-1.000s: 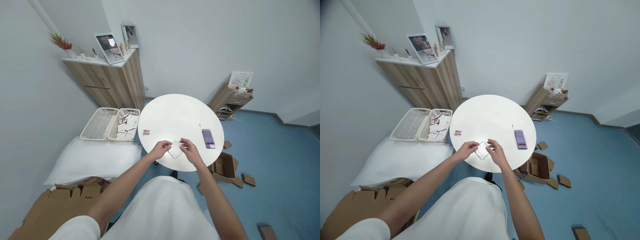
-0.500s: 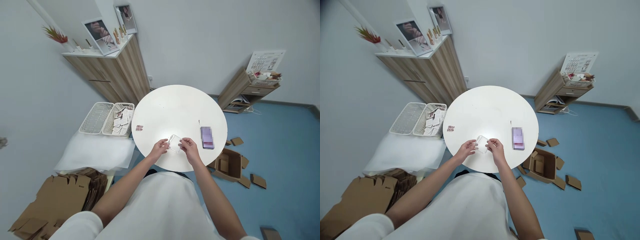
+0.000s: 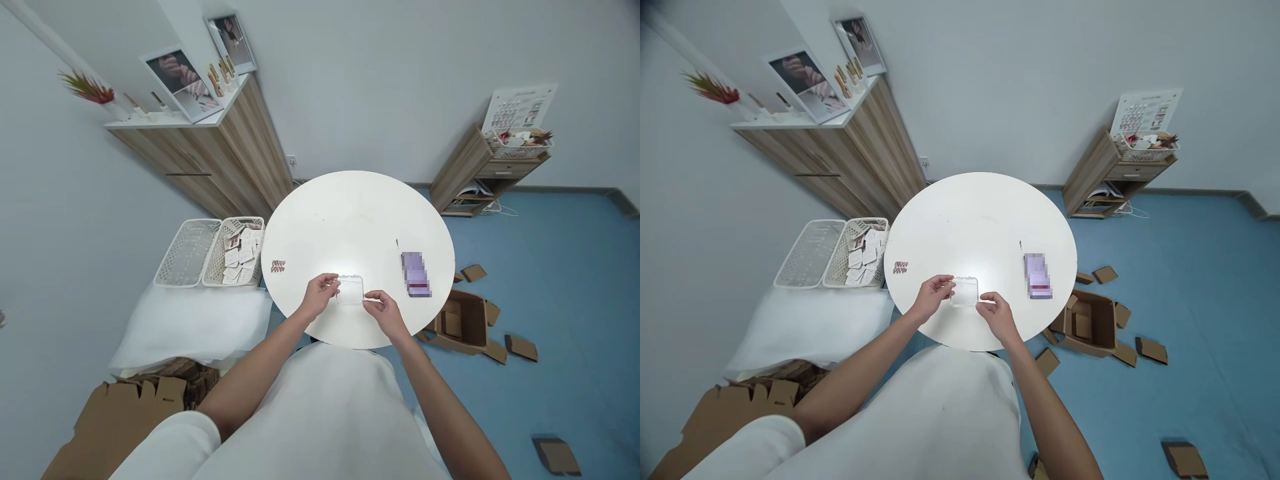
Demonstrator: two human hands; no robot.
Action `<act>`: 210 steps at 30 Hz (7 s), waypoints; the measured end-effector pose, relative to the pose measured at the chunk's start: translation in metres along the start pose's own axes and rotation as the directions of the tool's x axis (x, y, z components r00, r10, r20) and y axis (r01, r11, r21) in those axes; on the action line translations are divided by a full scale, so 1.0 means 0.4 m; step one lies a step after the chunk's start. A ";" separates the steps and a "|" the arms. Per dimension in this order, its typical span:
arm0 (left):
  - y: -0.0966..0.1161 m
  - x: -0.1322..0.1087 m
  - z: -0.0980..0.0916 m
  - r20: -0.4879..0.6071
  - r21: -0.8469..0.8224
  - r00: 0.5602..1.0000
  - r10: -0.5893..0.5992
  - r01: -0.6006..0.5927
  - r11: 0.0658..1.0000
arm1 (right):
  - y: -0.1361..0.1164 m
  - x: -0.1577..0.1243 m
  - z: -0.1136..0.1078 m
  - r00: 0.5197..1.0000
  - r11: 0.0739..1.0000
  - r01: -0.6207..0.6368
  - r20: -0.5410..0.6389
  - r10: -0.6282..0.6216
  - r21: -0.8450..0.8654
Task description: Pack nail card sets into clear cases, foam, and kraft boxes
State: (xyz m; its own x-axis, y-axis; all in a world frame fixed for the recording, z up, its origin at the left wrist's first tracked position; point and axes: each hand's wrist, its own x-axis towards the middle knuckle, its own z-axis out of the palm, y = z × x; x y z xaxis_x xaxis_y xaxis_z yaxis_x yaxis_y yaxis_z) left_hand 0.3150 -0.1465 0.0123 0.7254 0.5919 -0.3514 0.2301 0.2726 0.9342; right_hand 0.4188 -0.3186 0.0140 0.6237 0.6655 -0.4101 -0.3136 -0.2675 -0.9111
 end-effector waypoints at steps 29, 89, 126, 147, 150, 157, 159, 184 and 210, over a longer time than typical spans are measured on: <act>0.136 -0.015 -0.099 0.494 0.246 0.838 0.231 -0.389 0.888 | -0.128 -0.018 0.062 0.778 0.568 0.613 0.297 -0.553 -0.549; -0.012 -0.102 0.078 0.154 -0.072 0.985 -0.079 0.091 0.993 | -0.054 0.032 -0.073 0.928 0.954 0.274 0.295 -0.229 -0.123; -0.275 -0.026 0.083 -0.130 0.414 0.973 -0.189 0.226 0.882 | 0.213 0.097 -0.030 0.993 0.894 -0.062 0.066 0.102 -0.443; -0.283 -0.030 0.101 -0.202 0.131 0.895 -0.396 0.426 0.895 | 0.231 0.107 -0.027 0.953 0.938 -0.302 -0.051 0.297 -0.173; -0.276 -0.011 0.096 -0.158 0.129 0.916 -0.368 0.389 0.912 | 0.220 0.122 -0.025 0.959 0.939 -0.282 -0.040 0.280 -0.197; -0.270 -0.005 0.104 -0.196 0.167 0.915 -0.353 0.386 0.907 | 0.218 0.121 -0.020 0.961 0.949 -0.274 -0.024 0.274 -0.158; -0.267 -0.004 0.105 -0.205 0.177 0.911 -0.359 0.395 0.901 | 0.217 0.121 -0.017 0.960 0.949 -0.279 -0.024 0.278 -0.147; -0.196 -0.045 -0.421 -0.153 0.627 0.983 -0.105 0.178 0.759 | 0.177 0.085 0.236 0.995 0.938 -0.099 -0.018 0.099 -0.333; -0.109 0.278 -0.560 0.092 0.926 0.985 -0.148 -0.030 0.376 | 0.151 0.443 0.624 0.995 0.542 0.098 0.075 -0.064 -0.835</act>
State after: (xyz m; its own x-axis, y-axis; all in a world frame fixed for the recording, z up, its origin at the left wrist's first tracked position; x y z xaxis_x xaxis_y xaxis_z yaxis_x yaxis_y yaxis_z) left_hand 0.2405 0.0774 -0.0812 0.7398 0.4727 -0.4787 0.6656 -0.6179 0.4186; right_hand 0.3317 -0.0429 -0.1030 0.5869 0.7315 -0.3470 0.4884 -0.6617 -0.5688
